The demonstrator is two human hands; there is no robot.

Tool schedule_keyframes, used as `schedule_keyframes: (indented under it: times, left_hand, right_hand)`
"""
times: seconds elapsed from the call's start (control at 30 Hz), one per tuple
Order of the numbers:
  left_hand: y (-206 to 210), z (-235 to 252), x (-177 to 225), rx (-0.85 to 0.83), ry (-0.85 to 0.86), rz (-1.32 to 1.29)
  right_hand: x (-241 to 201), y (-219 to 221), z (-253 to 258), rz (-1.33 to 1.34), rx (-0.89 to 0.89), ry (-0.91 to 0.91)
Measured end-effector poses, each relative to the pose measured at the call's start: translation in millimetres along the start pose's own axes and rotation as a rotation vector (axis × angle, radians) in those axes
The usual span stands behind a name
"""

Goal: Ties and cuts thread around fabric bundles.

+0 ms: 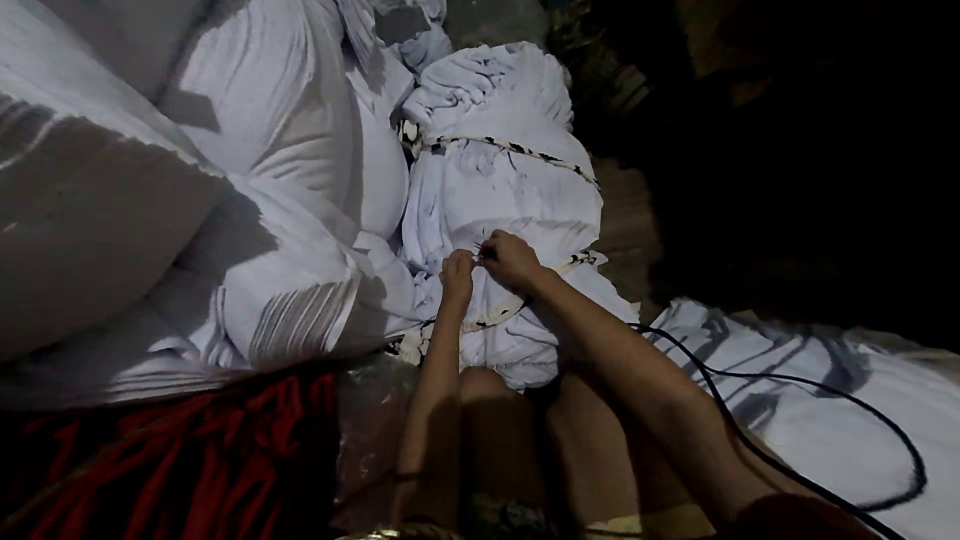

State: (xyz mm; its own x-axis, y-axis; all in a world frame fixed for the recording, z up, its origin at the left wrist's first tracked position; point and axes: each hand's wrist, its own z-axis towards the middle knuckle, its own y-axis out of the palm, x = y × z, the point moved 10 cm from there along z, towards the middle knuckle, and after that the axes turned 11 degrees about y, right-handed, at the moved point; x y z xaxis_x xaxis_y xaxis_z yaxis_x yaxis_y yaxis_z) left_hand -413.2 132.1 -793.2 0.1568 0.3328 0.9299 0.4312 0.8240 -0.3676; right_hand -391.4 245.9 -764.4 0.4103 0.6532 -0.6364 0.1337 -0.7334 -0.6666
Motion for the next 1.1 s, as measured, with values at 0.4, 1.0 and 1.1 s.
schedule_keyframes:
  times: [0.4, 1.0, 1.1]
  left_hand:
    - [-41.6, -15.8, 5.8, 0.203, 0.063, -0.148]
    - [3.9, -14.6, 38.9, -0.052, 0.142, 0.309]
    - [11.0, -10.0, 42.6, 0.008, -0.026, 0.408]
  right_hand:
    - [-16.1, -17.5, -1.4, -0.144, 0.036, -0.099]
    - [-17.8, -25.2, -10.3, 0.181, -0.28, 0.246]
    - [-19.6, -23.2, -7.5, 0.241, -0.279, 0.258]
